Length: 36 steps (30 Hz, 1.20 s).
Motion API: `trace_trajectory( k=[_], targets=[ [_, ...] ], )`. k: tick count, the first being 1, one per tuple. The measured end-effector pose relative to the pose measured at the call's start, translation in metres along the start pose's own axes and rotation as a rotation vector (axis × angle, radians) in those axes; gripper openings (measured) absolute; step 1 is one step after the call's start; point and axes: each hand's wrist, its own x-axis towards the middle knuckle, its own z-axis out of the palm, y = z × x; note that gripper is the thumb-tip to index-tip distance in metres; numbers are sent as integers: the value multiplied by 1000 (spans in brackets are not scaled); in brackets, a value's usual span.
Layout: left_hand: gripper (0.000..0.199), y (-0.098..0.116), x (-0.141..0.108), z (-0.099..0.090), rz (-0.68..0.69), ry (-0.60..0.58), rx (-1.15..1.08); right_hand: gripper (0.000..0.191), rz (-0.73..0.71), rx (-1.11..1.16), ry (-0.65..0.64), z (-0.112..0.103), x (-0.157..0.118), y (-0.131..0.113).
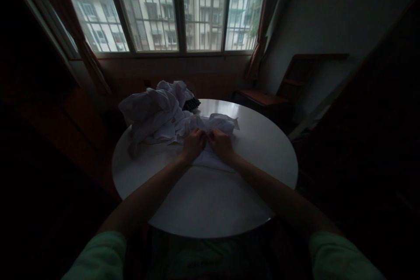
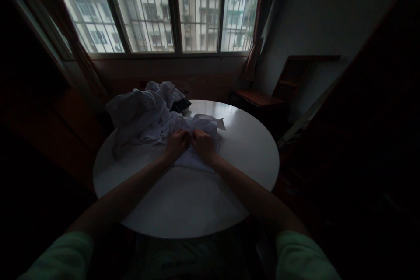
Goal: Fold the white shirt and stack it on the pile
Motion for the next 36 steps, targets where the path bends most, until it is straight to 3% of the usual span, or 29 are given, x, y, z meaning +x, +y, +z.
trace_trajectory(
  k=[10,19,36],
  targets=[
    [22,0,-1,0,27,-7,41,20,-59,-99,-44,0,2,1],
    [19,-4,-2,5,43,17,53,18,-259,-76,98,11,2,6],
    [16,-5,-1,5,63,15,12,10,-187,227,120,15,4,12]
  ],
)
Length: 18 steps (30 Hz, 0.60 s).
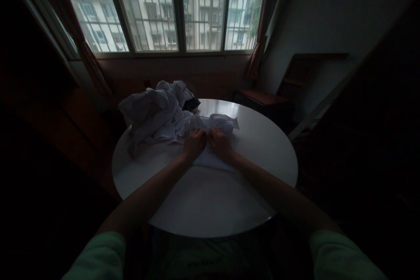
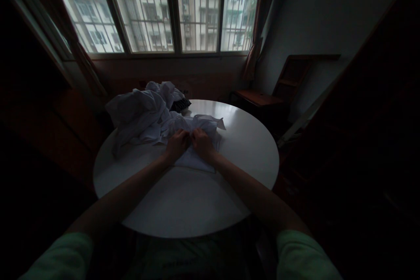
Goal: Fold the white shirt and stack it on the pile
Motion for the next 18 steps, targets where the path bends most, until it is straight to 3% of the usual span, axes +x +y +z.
trace_trajectory(
  k=[10,18],
  targets=[
    [18,-1,-1,1,36,5,-5,10,175,229,51,-4,3,-1],
    [19,1,-1,-1,43,25,-21,7,230,298,78,-6,3,-3]
  ],
)
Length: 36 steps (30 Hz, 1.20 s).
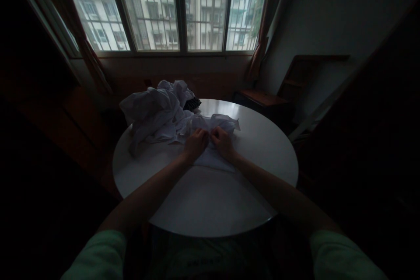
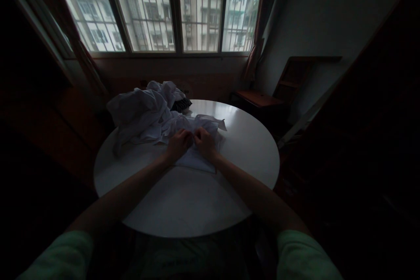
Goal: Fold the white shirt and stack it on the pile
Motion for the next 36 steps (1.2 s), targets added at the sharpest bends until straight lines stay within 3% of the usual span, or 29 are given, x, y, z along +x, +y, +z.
trace_trajectory(
  k=[22,36],
  targets=[
    [17,0,-1,-1,20,39,-34,4,16,58,10,-1,1,-1],
    [16,3,-2,-3,16,61,-62,6,-110,-24,31,-6,3,-3]
  ],
)
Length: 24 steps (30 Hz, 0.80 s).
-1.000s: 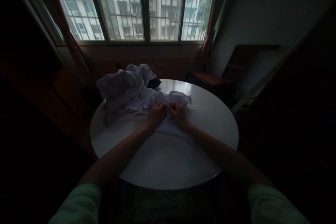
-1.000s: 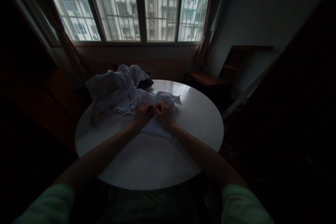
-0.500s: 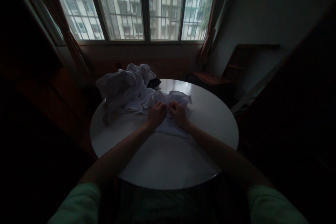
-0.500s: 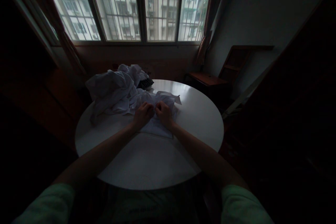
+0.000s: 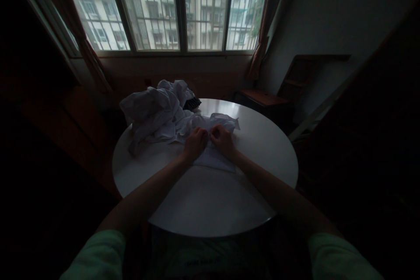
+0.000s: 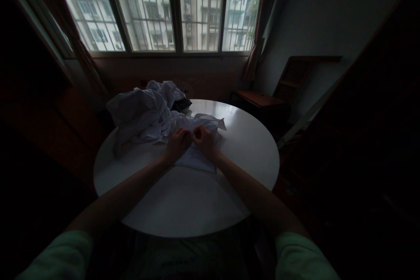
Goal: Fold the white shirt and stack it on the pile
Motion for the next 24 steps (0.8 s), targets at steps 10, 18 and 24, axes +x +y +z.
trace_trajectory(
  k=[10,18,24],
  targets=[
    [17,-1,-1,1,14,-8,18,9,-10,-32,-38,-3,0,-3],
    [16,1,0,0,-4,25,1,5,-3,-131,31,1,0,-9],
    [13,2,0,-3,8,62,-13,6,94,-95,95,-2,4,-7]
  ],
)
